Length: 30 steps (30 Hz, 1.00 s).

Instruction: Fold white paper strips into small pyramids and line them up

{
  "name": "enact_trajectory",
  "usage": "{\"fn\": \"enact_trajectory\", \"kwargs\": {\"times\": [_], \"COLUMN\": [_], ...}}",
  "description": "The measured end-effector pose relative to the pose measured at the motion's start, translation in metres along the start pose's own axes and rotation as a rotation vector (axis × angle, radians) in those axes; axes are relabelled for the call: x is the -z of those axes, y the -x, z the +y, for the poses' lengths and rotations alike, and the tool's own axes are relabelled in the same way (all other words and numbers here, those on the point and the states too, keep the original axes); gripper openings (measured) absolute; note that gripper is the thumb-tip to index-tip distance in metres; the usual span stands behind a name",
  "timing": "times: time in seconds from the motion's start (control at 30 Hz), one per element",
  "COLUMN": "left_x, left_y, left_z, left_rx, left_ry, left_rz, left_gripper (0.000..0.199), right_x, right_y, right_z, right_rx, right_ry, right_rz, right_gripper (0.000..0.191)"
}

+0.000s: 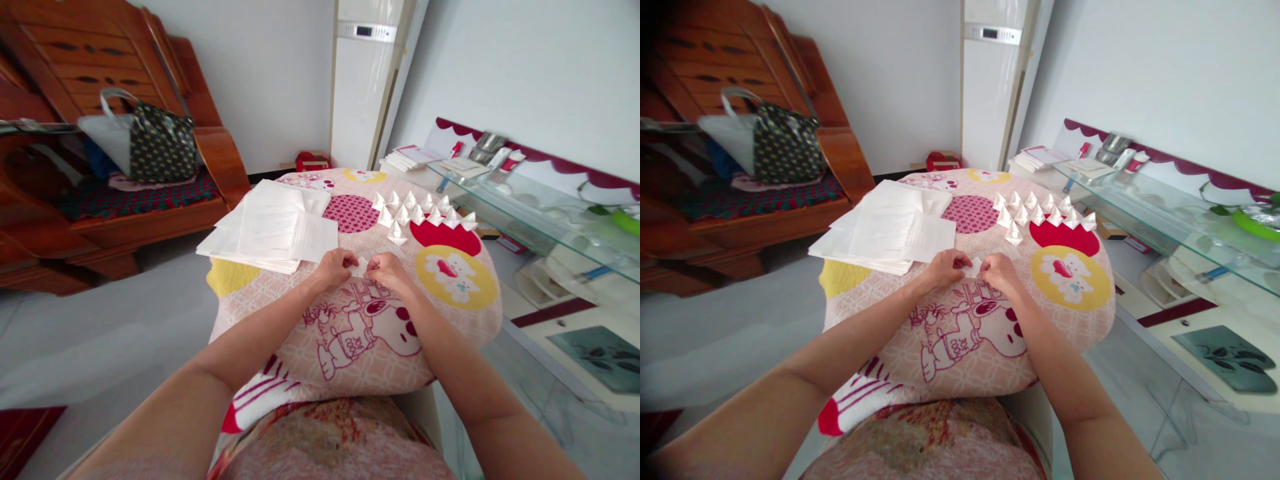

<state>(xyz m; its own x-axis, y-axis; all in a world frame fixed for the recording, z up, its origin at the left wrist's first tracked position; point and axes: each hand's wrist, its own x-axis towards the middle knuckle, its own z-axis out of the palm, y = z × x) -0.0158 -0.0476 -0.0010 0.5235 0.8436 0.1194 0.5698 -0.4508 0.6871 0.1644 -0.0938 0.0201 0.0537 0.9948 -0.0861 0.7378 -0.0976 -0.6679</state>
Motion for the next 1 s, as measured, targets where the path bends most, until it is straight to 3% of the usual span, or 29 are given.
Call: {"fn": "enact_trajectory", "kwargs": {"times": [0.27, 0.57, 0.73, 0.87, 1.0], "left_x": [0.003, 0.019, 0.027, 0.016, 0.010], "left_y": [-0.005, -0.008, -0.014, -0.019, -0.024], "left_z": [-0.025, -0.036, -0.016, 0.004, 0.007], "left_rx": [0.000, 0.026, -0.039, -0.055, -0.014], "left_ry": [0.256, 0.546, 0.223, -0.194, -0.194], "left_rz": [-0.067, -0.164, -0.098, -0.068, -0.139], "left_gripper": [0.062, 0.049, 0.027, 0.032, 0.035], "right_x": [0.002, 0.004, 0.008, 0.017, 0.029], "right_y": [0.002, 0.006, 0.005, 0.003, -0.002], "right_z": [-0.003, -0.002, -0.007, -0.010, -0.007], "right_rx": [-0.017, -0.013, 0.052, 0.076, 0.099], "right_ry": [-0.021, 0.012, 0.266, 0.427, 0.482], "right_rz": [-0.006, -0.021, -0.006, -0.039, -0.088], "right_gripper": [0.010, 0.012, 0.007, 0.013, 0.022]}}
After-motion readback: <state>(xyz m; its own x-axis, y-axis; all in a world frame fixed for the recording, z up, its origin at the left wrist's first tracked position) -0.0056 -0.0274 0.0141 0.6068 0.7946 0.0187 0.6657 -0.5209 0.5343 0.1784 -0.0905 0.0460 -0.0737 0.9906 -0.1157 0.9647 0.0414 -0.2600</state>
